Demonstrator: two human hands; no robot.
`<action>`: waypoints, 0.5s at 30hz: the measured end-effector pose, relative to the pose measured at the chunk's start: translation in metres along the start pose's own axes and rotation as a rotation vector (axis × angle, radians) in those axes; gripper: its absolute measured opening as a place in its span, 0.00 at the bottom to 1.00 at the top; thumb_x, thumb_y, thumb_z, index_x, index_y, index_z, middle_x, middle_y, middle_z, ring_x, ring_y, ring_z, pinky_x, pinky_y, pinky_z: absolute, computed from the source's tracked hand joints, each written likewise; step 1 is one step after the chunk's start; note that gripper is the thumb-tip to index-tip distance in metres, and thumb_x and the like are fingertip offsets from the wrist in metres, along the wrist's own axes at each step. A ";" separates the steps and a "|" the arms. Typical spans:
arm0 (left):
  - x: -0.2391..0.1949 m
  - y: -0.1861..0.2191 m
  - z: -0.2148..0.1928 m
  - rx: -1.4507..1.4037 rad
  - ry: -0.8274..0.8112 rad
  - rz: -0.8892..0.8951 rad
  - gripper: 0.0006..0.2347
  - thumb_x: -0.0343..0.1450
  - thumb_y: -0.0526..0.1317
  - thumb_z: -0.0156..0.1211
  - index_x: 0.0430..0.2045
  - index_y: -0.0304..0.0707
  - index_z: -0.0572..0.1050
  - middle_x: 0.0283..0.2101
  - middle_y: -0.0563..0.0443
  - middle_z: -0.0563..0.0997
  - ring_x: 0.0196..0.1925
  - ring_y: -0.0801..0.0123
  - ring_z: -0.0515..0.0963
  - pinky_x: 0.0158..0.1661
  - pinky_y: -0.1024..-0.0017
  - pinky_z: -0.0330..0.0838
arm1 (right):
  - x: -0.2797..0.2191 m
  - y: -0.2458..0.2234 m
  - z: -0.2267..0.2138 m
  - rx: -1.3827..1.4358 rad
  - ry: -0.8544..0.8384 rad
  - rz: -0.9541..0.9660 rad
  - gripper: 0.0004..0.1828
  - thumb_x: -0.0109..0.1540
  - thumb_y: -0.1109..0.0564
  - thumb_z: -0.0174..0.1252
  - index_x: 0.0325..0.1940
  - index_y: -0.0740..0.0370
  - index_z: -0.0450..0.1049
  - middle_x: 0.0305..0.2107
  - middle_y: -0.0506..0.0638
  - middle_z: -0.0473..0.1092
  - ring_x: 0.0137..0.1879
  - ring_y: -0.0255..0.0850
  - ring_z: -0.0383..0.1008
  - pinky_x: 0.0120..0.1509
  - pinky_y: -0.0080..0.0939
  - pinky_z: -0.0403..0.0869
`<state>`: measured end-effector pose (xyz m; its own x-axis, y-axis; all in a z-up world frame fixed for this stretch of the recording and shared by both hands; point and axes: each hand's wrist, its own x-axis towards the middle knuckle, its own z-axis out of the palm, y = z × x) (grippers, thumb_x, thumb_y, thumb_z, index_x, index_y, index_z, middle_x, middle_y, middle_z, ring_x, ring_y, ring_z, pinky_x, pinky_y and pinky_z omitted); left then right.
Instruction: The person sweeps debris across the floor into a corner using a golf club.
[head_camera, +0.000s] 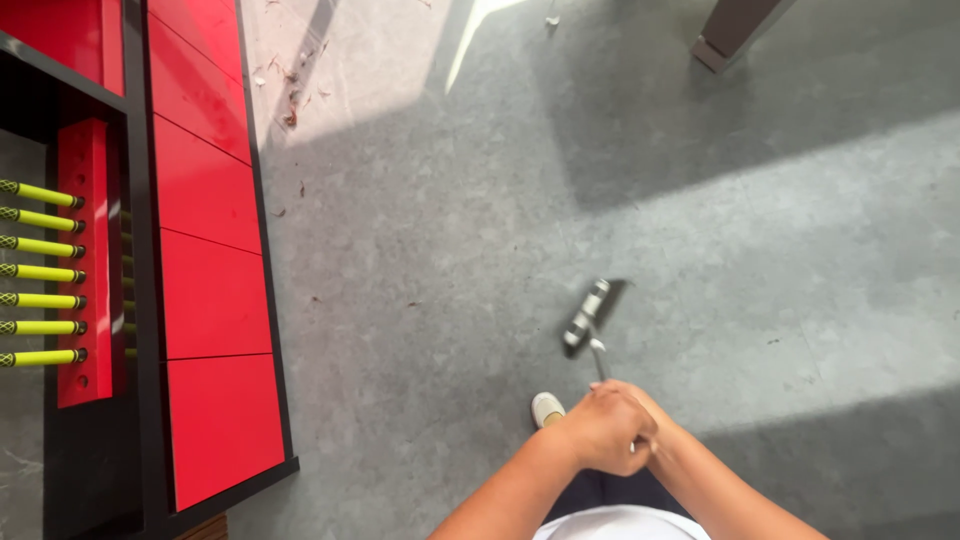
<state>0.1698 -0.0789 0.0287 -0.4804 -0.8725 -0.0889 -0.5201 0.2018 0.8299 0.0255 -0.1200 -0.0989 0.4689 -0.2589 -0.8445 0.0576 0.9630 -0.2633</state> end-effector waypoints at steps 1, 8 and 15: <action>0.004 -0.009 -0.006 0.044 0.037 0.012 0.02 0.63 0.38 0.62 0.22 0.43 0.80 0.28 0.49 0.82 0.39 0.56 0.82 0.51 0.59 0.71 | 0.015 -0.008 0.004 0.011 -0.048 0.034 0.10 0.64 0.55 0.56 0.28 0.57 0.70 0.19 0.45 0.68 0.22 0.36 0.67 0.27 0.40 0.68; 0.053 -0.074 -0.033 0.288 0.105 -0.069 0.04 0.58 0.38 0.61 0.19 0.45 0.83 0.26 0.45 0.82 0.39 0.49 0.81 0.53 0.54 0.68 | 0.100 -0.080 0.052 0.010 -0.273 0.181 0.13 0.65 0.53 0.55 0.26 0.56 0.69 0.18 0.44 0.68 0.21 0.36 0.67 0.26 0.41 0.67; 0.056 -0.009 -0.060 0.263 0.310 0.105 0.05 0.58 0.41 0.66 0.18 0.42 0.80 0.26 0.43 0.80 0.37 0.48 0.79 0.53 0.51 0.66 | 0.038 -0.116 0.055 0.014 -0.275 0.128 0.16 0.66 0.51 0.55 0.24 0.55 0.69 0.16 0.43 0.67 0.21 0.37 0.66 0.25 0.41 0.67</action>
<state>0.1902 -0.1564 0.0489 -0.3255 -0.9258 0.1920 -0.6615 0.3681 0.6534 0.0853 -0.2369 -0.0745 0.6942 -0.1072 -0.7118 -0.0063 0.9879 -0.1549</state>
